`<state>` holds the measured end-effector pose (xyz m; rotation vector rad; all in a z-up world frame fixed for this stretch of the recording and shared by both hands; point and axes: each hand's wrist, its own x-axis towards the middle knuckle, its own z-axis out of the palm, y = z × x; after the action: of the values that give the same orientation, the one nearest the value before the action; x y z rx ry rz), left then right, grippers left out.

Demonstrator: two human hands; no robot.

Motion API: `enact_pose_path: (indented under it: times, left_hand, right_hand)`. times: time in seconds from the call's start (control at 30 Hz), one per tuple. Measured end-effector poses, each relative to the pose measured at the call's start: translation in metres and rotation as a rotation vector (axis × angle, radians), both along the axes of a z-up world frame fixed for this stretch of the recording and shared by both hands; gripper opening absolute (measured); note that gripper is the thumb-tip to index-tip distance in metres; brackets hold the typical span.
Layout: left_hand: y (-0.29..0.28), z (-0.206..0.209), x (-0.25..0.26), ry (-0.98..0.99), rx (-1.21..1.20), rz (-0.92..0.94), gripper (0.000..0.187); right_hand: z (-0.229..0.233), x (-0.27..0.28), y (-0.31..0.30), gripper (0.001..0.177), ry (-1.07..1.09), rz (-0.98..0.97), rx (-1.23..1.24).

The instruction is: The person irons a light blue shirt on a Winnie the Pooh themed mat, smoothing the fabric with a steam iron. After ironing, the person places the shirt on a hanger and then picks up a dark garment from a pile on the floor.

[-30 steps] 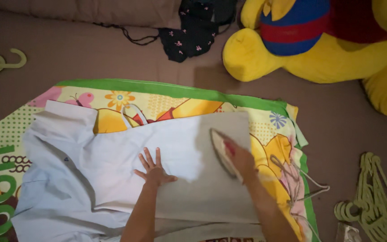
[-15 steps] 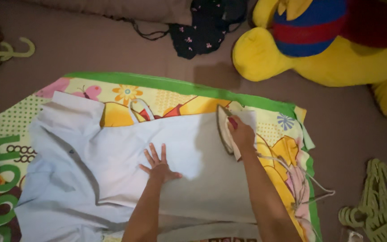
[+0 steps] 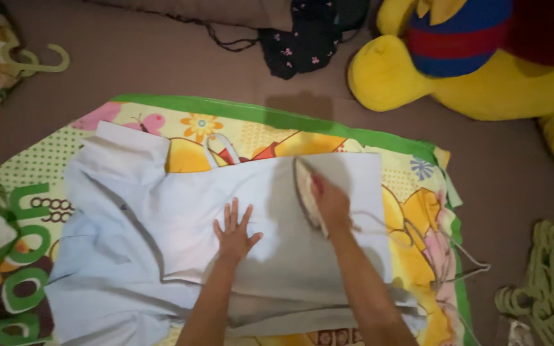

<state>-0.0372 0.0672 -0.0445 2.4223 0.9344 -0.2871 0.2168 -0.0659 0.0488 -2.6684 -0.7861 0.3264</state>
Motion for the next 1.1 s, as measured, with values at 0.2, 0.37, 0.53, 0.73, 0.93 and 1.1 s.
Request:
enact_pose_path:
  times: [0.2,0.37,0.53,0.73,0.93,1.1]
  left_hand:
    - [0.015,0.012,-0.024,-0.067,0.057,-0.045,0.095]
    - [0.051,0.010,-0.041,-0.084,0.145,-0.102,0.087]
    - [0.102,-0.005,-0.055,-0.098,0.251,-0.127,0.069]
    - [0.160,0.009,-0.120,-0.483,0.192,0.243,0.032]
    - [0.190,0.057,-0.192,-0.515,0.533,0.348,0.037]
    - [0.205,0.035,-0.224,-0.481,0.409,0.408,0.041]
  right_hand:
    - [-0.011,0.013,0.028,0.034,-0.031,-0.034,0.006]
    - [0.005,-0.075,0.003,0.036,0.189,0.039,-0.021]
    - [-0.007,-0.089,0.034,0.035,-0.015,0.174,0.110]
    - [0.002,-0.049,0.089,0.037,0.019,0.042,-0.065]
    - [0.026,-0.100,0.036,0.035,0.249,0.405,0.015]
    - [0.021,-0.146,0.043,0.040,0.129,0.686,-0.069]
